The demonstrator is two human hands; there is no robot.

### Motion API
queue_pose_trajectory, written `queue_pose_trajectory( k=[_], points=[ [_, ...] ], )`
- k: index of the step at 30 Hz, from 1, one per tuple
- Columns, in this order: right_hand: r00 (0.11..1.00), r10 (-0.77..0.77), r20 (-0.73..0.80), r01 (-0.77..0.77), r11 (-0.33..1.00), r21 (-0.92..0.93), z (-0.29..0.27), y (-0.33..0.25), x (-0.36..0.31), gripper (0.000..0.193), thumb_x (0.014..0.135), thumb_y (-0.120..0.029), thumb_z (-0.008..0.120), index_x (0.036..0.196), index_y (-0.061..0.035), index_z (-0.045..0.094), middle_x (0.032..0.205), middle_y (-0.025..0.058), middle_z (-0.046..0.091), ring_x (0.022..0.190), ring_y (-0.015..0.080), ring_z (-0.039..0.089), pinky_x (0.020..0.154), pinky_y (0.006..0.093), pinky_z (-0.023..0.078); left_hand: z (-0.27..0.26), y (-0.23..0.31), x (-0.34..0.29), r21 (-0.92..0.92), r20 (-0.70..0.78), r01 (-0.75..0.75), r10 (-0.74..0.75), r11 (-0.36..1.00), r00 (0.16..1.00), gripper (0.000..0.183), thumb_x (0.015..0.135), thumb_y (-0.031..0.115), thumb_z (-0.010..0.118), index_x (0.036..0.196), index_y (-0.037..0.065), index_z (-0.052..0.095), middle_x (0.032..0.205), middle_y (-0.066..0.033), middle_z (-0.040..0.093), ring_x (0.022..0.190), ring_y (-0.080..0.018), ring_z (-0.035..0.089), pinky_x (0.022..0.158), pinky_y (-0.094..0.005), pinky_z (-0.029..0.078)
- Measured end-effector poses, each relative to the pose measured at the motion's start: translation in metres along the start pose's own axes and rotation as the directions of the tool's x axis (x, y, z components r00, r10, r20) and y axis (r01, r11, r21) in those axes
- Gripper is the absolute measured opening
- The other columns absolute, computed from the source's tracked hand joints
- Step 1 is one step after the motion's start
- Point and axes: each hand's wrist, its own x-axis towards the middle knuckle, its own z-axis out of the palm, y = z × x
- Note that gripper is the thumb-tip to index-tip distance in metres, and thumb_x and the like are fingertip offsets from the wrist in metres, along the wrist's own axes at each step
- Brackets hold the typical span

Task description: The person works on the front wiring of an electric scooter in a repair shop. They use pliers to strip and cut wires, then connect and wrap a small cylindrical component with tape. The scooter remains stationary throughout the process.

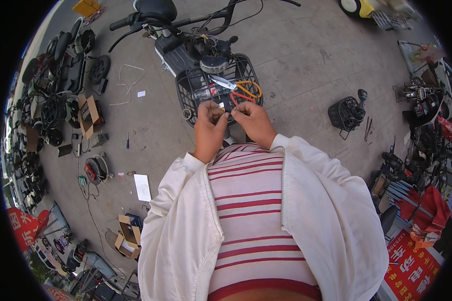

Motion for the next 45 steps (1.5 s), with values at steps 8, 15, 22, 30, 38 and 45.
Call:
queue_pose_trajectory(
  k=[8,15,22,30,38,45],
  points=[
    [0.999,-0.039,-0.013,0.038,0.998,-0.051,0.001,-0.001,0.001,0.018,0.087,-0.012,0.064,0.092,0.0052,0.064,0.083,0.0086,0.067,0.073,0.0123,0.059,0.067,0.0272,0.048,-0.011,0.003,0.001,0.509,0.229,-0.515,0.468,0.689,0.853,0.017,0.08,-0.003,0.067,0.096,0.003,0.065,0.091,-0.0124,0.066,0.082,-0.0286,0.065,0.071,-0.0332,0.052],
    [0.935,-0.354,0.016,0.33,0.854,-0.403,-0.002,0.008,0.002,0.015,0.085,-0.015,0.066,0.094,-0.003,0.064,0.088,0.0119,0.066,0.075,0.0258,0.064,0.066,0.0343,0.05,-0.012,0.006,0.003,0.53,0.256,-0.491,0.421,0.692,0.87,0.015,0.082,0.0,0.066,0.097,0.002,0.066,0.09,-0.0128,0.066,0.081,-0.0302,0.064,0.069,-0.0349,0.051],
    [0.885,-0.44,0.153,0.428,0.636,-0.642,-0.012,-0.008,-0.004,0.01,0.085,-0.01,0.063,0.095,-0.0084,0.063,0.096,0.0108,0.061,0.083,0.0338,0.062,0.07,0.0405,0.05,-0.015,0.001,0.007,0.477,0.302,-0.389,0.269,0.788,0.915,0.009,0.084,0.005,0.065,0.091,0.0,0.066,0.083,-0.0137,0.063,0.075,-0.0302,0.061,0.066,-0.0344,0.048],
    [0.838,-0.465,0.285,0.541,0.648,-0.537,-0.021,0.0,0.003,0.011,0.089,-0.009,0.057,0.098,-0.008,0.063,0.095,0.013,0.061,0.085,0.0355,0.06,0.071,0.0427,0.049,-0.024,-0.019,0.015,0.329,0.373,0.051,-0.179,0.943,0.911,0.01,0.089,0.01,0.064,0.091,0.0,0.064,0.079,-0.003,0.063,0.071,-0.0114,0.055,0.064,-0.0256,0.044],
    [0.842,-0.449,0.299,0.539,0.671,-0.509,-0.02,0.003,0.005,0.012,0.088,-0.007,0.056,0.098,-0.0073,0.063,0.095,0.0137,0.06,0.087,0.0358,0.06,0.073,0.042,0.049,-0.028,-0.009,0.016,0.046,0.454,0.506,-0.469,0.861,0.758,0.008,0.089,0.012,0.065,0.094,0.005,0.065,0.079,0.0013,0.061,0.069,-0.0076,0.054,0.064,-0.0217,0.042],
    [0.837,-0.431,0.337,0.543,0.723,-0.426,-0.018,0.002,0.006,0.011,0.087,-0.004,0.058,0.097,-0.004,0.062,0.094,0.0139,0.06,0.087,0.0341,0.06,0.075,0.0397,0.048,-0.037,-0.02,0.017,-0.143,0.578,0.684,-0.501,0.715,0.644,0.01,0.091,0.011,0.064,0.097,0.003,0.063,0.082,-0.0005,0.062,0.072,-0.0102,0.056,0.068,-0.023,0.043]
  ],
)
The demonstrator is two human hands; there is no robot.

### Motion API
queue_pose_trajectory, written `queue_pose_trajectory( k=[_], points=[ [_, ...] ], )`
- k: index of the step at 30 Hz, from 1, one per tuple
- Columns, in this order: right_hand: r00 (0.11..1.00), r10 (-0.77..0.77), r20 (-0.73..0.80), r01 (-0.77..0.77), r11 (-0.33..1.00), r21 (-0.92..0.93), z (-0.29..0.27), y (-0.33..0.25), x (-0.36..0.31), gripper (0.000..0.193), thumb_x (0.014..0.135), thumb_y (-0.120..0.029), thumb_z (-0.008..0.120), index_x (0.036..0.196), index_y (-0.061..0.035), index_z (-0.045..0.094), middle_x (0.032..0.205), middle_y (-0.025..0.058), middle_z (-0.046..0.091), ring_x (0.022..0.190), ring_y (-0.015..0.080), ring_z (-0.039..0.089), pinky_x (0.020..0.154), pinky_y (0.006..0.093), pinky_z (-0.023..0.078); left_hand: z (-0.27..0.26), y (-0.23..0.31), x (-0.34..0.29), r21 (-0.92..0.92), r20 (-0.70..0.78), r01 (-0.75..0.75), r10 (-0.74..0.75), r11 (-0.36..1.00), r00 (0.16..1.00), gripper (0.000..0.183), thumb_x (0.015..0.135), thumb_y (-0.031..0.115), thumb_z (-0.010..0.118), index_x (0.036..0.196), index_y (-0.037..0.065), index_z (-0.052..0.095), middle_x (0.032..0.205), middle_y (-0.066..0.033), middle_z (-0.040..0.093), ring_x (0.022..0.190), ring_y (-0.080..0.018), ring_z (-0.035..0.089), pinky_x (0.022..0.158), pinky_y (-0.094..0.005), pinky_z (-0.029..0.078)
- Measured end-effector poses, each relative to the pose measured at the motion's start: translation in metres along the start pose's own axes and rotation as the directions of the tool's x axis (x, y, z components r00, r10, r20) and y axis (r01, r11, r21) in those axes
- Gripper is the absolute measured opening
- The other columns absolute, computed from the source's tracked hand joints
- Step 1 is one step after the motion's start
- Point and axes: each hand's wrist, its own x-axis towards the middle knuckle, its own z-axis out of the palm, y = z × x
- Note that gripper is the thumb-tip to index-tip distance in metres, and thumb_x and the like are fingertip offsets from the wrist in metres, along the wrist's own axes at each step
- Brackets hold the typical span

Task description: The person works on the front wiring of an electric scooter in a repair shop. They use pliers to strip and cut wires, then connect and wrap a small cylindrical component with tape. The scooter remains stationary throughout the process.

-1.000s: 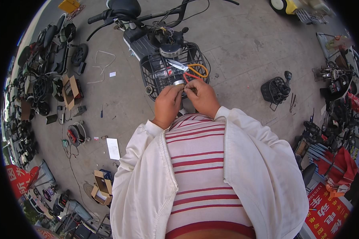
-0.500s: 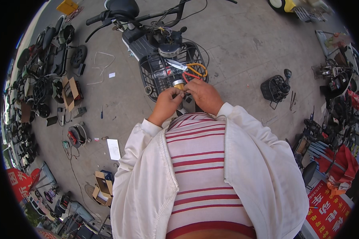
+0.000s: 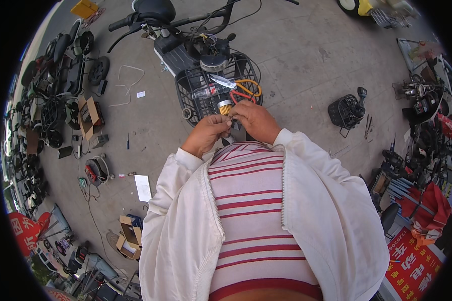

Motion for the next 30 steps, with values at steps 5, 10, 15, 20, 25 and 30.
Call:
queue_pose_trajectory(
  k=[5,10,15,20,25,30],
  points=[
    [1.0,0.007,0.027,-0.008,0.999,0.035,0.001,0.001,0.001,0.01,0.087,-0.003,0.058,0.096,-0.0032,0.062,0.094,0.0135,0.059,0.086,0.0328,0.06,0.076,0.0385,0.048,-0.001,-0.001,-0.001,-0.031,0.022,0.012,-0.011,0.999,1.0,0.009,0.09,0.009,0.064,0.096,0.003,0.062,0.083,-0.0005,0.062,0.074,-0.0109,0.056,0.069,-0.0236,0.044],
    [0.999,0.025,0.045,-0.027,0.998,0.048,0.0,-0.001,0.001,0.01,0.086,-0.004,0.058,0.095,-0.0032,0.063,0.093,0.0131,0.059,0.087,0.0324,0.059,0.076,0.0383,0.048,-0.005,0.0,-0.002,0.023,0.036,0.033,-0.033,0.999,0.999,0.009,0.089,0.01,0.065,0.096,0.004,0.062,0.084,-0.0003,0.062,0.074,-0.0105,0.056,0.069,-0.023,0.043],
    [0.996,0.085,-0.023,-0.084,0.994,0.068,0.002,0.002,0.0,0.011,0.086,-0.005,0.059,0.095,-0.001,0.064,0.091,0.0142,0.062,0.084,0.0308,0.061,0.075,0.0369,0.049,0.006,0.009,-0.009,0.07,-0.07,0.009,-0.004,0.997,0.998,0.019,0.085,0.004,0.065,0.103,0.001,0.06,0.091,-0.0026,0.062,0.077,-0.01,0.057,0.071,-0.0224,0.046],
    [0.962,0.273,-0.013,-0.262,0.933,0.247,0.005,0.01,-0.001,0.014,0.086,-0.008,0.061,0.096,0.0012,0.063,0.089,0.0148,0.065,0.081,0.0256,0.065,0.074,0.0334,0.05,0.011,-0.008,-0.012,0.451,-0.024,-0.3,0.348,0.84,0.937,0.028,0.084,-0.002,0.062,0.109,0.004,0.052,0.096,0.0003,0.055,0.087,-0.0076,0.053,0.078,-0.021,0.043],
    [0.949,0.316,0.01,-0.305,0.907,0.29,0.009,0.011,-0.001,0.017,0.086,-0.01,0.063,0.097,0.0027,0.064,0.088,0.0141,0.067,0.08,0.0228,0.066,0.074,0.0324,0.051,0.018,-0.009,-0.011,0.546,-0.084,-0.335,0.448,0.768,0.89,0.03,0.08,-0.003,0.061,0.107,0.003,0.049,0.096,0.0008,0.051,0.088,-0.0076,0.05,0.079,-0.0214,0.041],
    [0.939,0.341,0.037,-0.336,0.893,0.298,0.01,0.01,-0.001,0.018,0.085,-0.01,0.064,0.097,0.0031,0.064,0.088,0.0125,0.068,0.08,0.0199,0.065,0.074,0.0317,0.051,0.023,-0.001,-0.017,0.436,-0.055,-0.364,0.428,0.823,0.902,0.032,0.078,-0.004,0.06,0.107,0.003,0.05,0.094,0.0008,0.052,0.087,-0.0082,0.05,0.08,-0.0231,0.042]
  ],
)
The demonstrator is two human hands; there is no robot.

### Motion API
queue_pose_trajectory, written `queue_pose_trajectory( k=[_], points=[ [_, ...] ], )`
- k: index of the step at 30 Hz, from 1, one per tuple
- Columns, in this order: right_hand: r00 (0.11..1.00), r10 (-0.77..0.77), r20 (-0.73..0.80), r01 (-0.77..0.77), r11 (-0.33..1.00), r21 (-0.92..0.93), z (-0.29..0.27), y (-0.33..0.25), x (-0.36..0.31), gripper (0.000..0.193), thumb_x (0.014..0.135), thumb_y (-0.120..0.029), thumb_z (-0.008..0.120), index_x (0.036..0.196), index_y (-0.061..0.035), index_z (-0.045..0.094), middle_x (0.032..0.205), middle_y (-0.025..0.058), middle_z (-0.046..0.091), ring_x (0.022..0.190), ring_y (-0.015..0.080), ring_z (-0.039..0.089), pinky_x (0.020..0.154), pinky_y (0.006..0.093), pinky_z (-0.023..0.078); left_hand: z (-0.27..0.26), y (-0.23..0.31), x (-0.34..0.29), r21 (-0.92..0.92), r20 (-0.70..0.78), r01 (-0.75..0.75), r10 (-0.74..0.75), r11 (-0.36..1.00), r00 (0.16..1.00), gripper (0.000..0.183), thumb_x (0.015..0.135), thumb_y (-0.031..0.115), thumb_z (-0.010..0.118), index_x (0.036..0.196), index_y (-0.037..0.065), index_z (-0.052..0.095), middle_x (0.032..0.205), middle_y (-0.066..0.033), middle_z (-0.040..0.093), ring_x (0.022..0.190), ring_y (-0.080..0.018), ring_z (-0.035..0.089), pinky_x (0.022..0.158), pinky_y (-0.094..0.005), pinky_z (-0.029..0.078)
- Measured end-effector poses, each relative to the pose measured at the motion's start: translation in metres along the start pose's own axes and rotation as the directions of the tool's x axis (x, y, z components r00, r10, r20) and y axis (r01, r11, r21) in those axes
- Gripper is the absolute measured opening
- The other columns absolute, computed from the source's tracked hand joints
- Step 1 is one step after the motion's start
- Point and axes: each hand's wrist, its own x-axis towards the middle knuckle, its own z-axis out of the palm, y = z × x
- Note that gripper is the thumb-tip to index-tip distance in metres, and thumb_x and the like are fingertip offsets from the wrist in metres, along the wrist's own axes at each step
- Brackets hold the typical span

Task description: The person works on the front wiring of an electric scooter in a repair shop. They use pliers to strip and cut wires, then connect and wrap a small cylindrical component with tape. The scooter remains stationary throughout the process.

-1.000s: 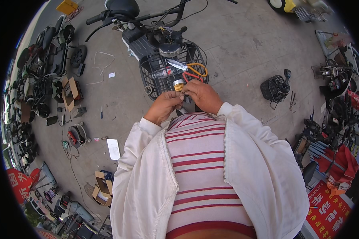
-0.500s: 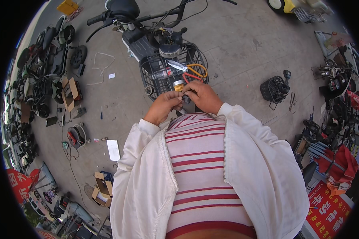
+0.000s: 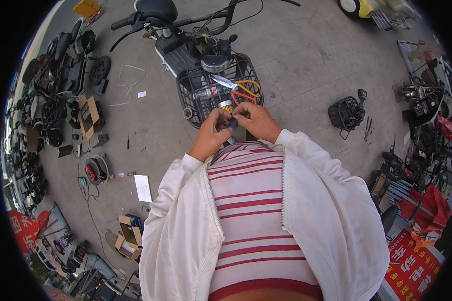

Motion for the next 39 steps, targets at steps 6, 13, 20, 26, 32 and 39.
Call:
queue_pose_trajectory(
  k=[6,13,20,26,32,39],
  points=[
    [1.0,0.025,0.016,-0.025,1.0,0.011,0.0,-0.001,-0.002,0.018,0.085,-0.011,0.065,0.097,0.0028,0.064,0.088,0.0108,0.068,0.079,0.0172,0.064,0.074,0.0306,0.051,0.003,-0.018,0.003,0.218,-0.074,-0.1,0.119,0.971,0.99,0.028,0.081,-0.003,0.06,0.107,0.003,0.051,0.093,0.0001,0.053,0.084,-0.0072,0.051,0.075,-0.0214,0.042],
    [0.998,0.056,0.034,-0.057,0.997,0.046,-0.001,-0.006,-0.004,0.019,0.085,-0.011,0.065,0.098,0.0034,0.064,0.089,0.0106,0.067,0.081,0.0165,0.063,0.075,0.0303,0.051,0.007,-0.015,0.004,0.107,-0.147,-0.06,0.076,0.992,0.986,0.008,0.091,0.007,0.061,0.096,0.004,0.056,0.079,0.0037,0.054,0.07,-0.0032,0.049,0.062,-0.0195,0.039],
    [0.996,0.067,0.06,-0.074,0.989,0.129,0.001,-0.006,-0.004,0.021,0.085,-0.012,0.067,0.099,0.0039,0.063,0.091,0.0097,0.067,0.083,0.0149,0.063,0.077,0.0288,0.051,0.005,-0.015,0.01,0.013,-0.227,0.064,-0.06,0.998,0.972,0.02,0.097,0.021,0.057,0.086,0.004,0.059,0.069,0.0048,0.053,0.061,-0.0023,0.042,0.054,-0.0197,0.034],
    [0.995,0.084,0.05,-0.09,0.985,0.147,0.005,-0.007,-0.003,0.022,0.084,-0.012,0.068,0.097,0.0046,0.064,0.088,0.009,0.067,0.08,0.0128,0.061,0.074,0.0285,0.05,0.006,-0.021,0.013,0.118,-0.274,0.054,-0.02,0.992,0.962,0.023,0.098,0.022,0.057,0.086,0.002,0.059,0.071,0.0022,0.055,0.063,-0.0042,0.046,0.056,-0.0212,0.037],
    [0.993,0.118,-0.028,-0.116,0.991,0.062,0.009,-0.014,0.0,0.02,0.083,-0.014,0.068,0.09,0.0051,0.066,0.082,0.009,0.068,0.074,0.0128,0.06,0.067,0.0294,0.049,0.008,-0.018,0.012,0.043,-0.342,0.04,-0.023,0.998,0.939,0.019,0.096,0.019,0.058,0.096,0.0,0.057,0.075,0.0005,0.058,0.065,-0.0052,0.049,0.058,-0.021,0.04],
    [0.986,0.126,-0.105,-0.123,0.992,0.041,0.012,-0.006,0.005,0.02,0.082,-0.014,0.067,0.087,0.0048,0.066,0.078,0.0105,0.068,0.071,0.0147,0.062,0.064,0.0303,0.049,0.005,-0.003,0.001,0.343,-0.263,-0.131,0.23,0.93,0.937,0.01,0.087,0.006,0.067,0.094,0.001,0.062,0.078,-0.0043,0.063,0.069,-0.0086,0.058,0.061,-0.0241,0.047]
  ],
)
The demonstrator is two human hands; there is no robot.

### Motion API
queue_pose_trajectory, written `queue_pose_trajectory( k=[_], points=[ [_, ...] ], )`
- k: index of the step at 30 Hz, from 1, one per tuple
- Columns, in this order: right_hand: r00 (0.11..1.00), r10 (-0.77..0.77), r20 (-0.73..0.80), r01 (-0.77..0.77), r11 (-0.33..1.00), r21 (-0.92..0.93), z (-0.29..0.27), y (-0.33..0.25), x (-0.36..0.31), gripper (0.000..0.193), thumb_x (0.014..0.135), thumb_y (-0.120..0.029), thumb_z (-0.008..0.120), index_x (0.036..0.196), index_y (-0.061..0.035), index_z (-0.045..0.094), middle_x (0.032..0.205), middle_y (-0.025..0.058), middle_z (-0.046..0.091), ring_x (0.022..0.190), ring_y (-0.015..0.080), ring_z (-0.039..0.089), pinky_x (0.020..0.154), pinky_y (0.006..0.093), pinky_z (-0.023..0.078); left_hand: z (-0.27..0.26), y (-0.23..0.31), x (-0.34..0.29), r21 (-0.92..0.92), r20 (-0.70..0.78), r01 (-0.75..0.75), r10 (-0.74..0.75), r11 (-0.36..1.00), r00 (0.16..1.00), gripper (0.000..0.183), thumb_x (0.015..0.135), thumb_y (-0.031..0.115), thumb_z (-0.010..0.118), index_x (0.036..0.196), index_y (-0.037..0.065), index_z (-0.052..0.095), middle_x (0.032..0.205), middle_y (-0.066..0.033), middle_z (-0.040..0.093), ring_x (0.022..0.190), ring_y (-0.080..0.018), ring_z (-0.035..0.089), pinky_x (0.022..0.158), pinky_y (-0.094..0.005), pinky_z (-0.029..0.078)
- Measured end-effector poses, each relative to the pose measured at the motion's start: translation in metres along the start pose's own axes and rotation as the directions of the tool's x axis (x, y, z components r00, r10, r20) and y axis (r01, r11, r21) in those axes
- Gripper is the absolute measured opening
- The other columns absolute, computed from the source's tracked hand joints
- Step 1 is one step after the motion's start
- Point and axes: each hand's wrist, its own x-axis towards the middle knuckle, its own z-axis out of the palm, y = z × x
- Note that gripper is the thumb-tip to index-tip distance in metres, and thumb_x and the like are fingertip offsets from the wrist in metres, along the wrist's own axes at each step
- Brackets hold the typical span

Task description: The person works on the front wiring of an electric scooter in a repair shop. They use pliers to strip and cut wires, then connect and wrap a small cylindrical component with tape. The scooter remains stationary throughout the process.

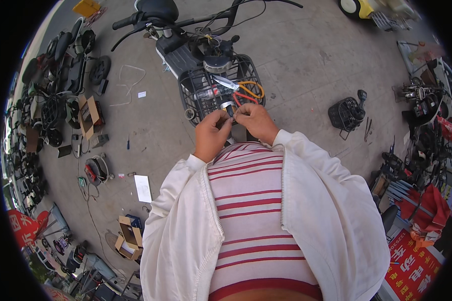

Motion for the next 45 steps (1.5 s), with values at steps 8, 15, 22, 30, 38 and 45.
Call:
queue_pose_trajectory(
  k=[8,15,22,30,38,45],
  points=[
    [0.995,-0.104,-0.007,0.102,0.988,-0.12,0.002,-0.005,-0.001,0.018,0.083,-0.015,0.067,0.089,0.0022,0.066,0.082,0.0148,0.069,0.075,0.0232,0.066,0.067,0.0341,0.05,-0.004,0.004,0.005,0.287,-0.008,-0.232,0.244,0.929,0.97,0.012,0.08,0.004,0.071,0.091,0.002,0.069,0.084,-0.0127,0.066,0.072,-0.025,0.064,0.063,-0.0317,0.05],
    [0.938,-0.344,0.051,0.326,0.818,-0.475,-0.002,-0.011,-0.006,0.012,0.085,-0.013,0.064,0.091,-0.0029,0.06,0.089,0.0159,0.063,0.083,0.0359,0.061,0.071,0.0434,0.048,-0.005,0.002,0.01,0.352,0.083,-0.255,0.242,0.901,0.967,0.011,0.08,0.005,0.067,0.09,0.001,0.068,0.084,-0.015,0.065,0.075,-0.0325,0.064,0.066,-0.0369,0.05],
    [0.909,-0.389,0.15,0.415,0.805,-0.424,-0.006,-0.012,-0.006,0.009,0.088,-0.008,0.058,0.095,-0.0035,0.057,0.096,0.0159,0.059,0.089,0.0365,0.059,0.074,0.0435,0.048,-0.006,-0.013,0.011,0.232,0.177,0.025,-0.068,0.972,0.982,0.01,0.086,0.008,0.064,0.09,-0.001,0.064,0.078,-0.0093,0.064,0.069,-0.0177,0.06,0.063,-0.0303,0.046],
    [0.886,-0.458,0.074,0.46,0.844,-0.275,-0.005,-0.006,-0.006,0.011,0.087,-0.007,0.059,0.097,-0.0032,0.06,0.096,0.0138,0.059,0.087,0.0317,0.06,0.075,0.0388,0.048,-0.014,-0.017,0.014,-0.256,0.391,0.462,-0.347,0.849,0.853,0.01,0.089,0.011,0.063,0.093,0.001,0.064,0.076,0.0019,0.06,0.065,-0.0068,0.052,0.06,-0.022,0.041],
    [0.991,-0.091,-0.095,0.079,0.99,-0.12,-0.008,-0.007,-0.022,0.024,0.087,-0.021,0.069,0.097,0.0003,0.063,0.086,0.0056,0.058,0.077,0.0132,0.055,0.07,0.0267,0.046,-0.014,-0.015,0.012,-0.409,0.44,0.583,-0.408,0.703,0.8,0.008,0.093,0.013,0.06,0.094,0.005,0.062,0.073,0.0035,0.056,0.062,-0.0058,0.048,0.057,-0.0202,0.038],
    [0.934,0.295,0.203,-0.351,0.866,0.356,-0.009,-0.01,-0.024,0.02,0.089,-0.022,0.066,0.091,-0.003,0.063,0.069,-0.0043,0.05,0.055,0.0034,0.039,0.049,0.0209,0.032,-0.008,-0.009,0.009,-0.477,0.403,0.52,-0.349,0.708,0.846,0.008,0.09,0.009,0.063,0.097,0.005,0.063,0.077,0.002,0.059,0.065,-0.0054,0.051,0.058,-0.019,0.039]
  ],
)
